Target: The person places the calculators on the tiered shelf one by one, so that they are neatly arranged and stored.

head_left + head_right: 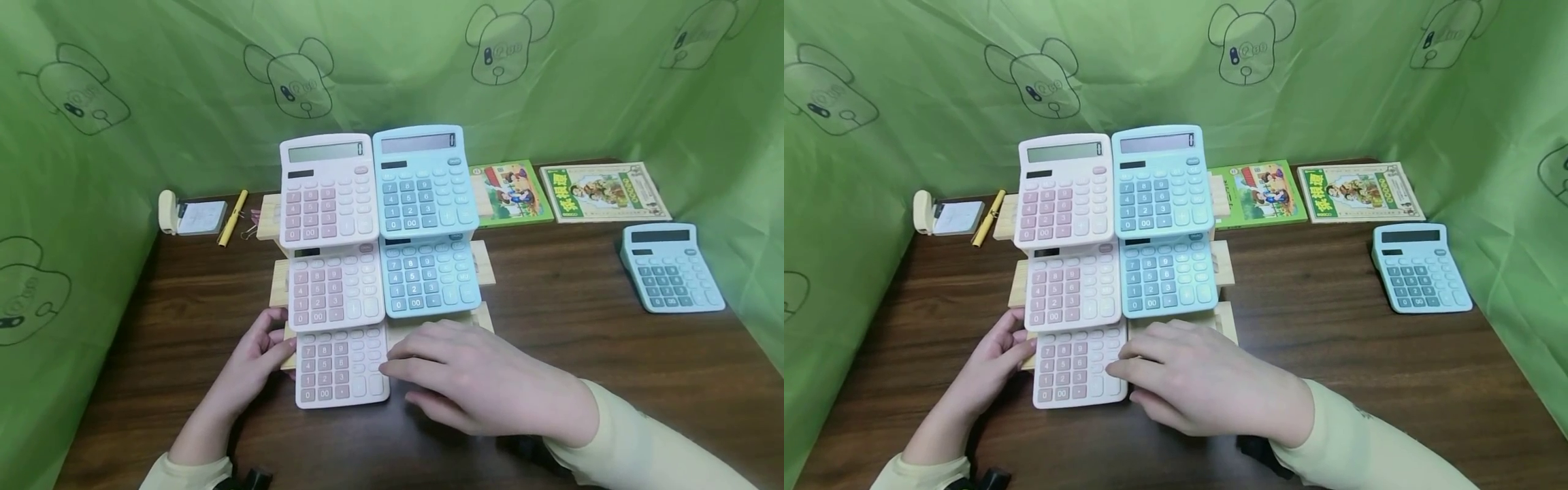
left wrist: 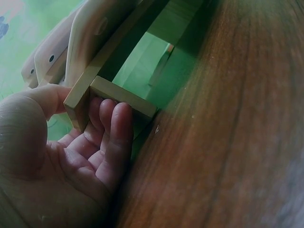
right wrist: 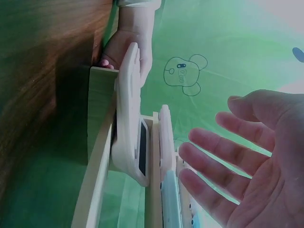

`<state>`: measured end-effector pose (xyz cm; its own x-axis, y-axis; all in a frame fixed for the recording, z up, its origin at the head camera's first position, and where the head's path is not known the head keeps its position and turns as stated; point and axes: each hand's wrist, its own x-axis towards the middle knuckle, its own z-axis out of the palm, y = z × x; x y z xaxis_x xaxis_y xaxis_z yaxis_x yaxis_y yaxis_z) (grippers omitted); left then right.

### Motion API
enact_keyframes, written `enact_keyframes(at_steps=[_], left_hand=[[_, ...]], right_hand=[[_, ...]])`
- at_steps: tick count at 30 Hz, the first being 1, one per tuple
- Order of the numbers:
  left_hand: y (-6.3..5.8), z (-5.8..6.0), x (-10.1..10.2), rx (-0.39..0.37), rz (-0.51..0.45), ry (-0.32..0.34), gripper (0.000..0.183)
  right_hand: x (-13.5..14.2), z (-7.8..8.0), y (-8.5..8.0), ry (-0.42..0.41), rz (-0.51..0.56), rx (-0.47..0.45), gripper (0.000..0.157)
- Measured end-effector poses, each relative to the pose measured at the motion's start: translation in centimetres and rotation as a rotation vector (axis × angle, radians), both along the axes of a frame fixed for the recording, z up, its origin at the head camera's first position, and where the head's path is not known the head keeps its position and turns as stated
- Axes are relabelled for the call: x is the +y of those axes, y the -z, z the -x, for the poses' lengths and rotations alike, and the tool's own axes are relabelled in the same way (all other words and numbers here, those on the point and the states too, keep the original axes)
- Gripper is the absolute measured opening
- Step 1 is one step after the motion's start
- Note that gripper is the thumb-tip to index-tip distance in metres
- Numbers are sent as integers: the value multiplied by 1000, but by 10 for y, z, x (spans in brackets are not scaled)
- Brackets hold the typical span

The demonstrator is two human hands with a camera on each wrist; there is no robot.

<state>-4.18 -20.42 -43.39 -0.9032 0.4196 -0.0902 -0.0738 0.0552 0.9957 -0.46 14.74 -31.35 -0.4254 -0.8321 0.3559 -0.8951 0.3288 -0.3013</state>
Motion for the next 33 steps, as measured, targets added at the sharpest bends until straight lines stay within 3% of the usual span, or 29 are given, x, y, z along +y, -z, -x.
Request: enact_keyframes(at_steps=[7,23,33], left_hand=[[-1,0,0,-12,14,-9,32],[0,0,-1,9,-9,-5,32],[3,0,-1,11,-12,-1,31]], right_hand=[[5,0,-7,6,56,62,33],[15,8,-30,4,174,91,26],[27,14,-40,58,192,103,26]])
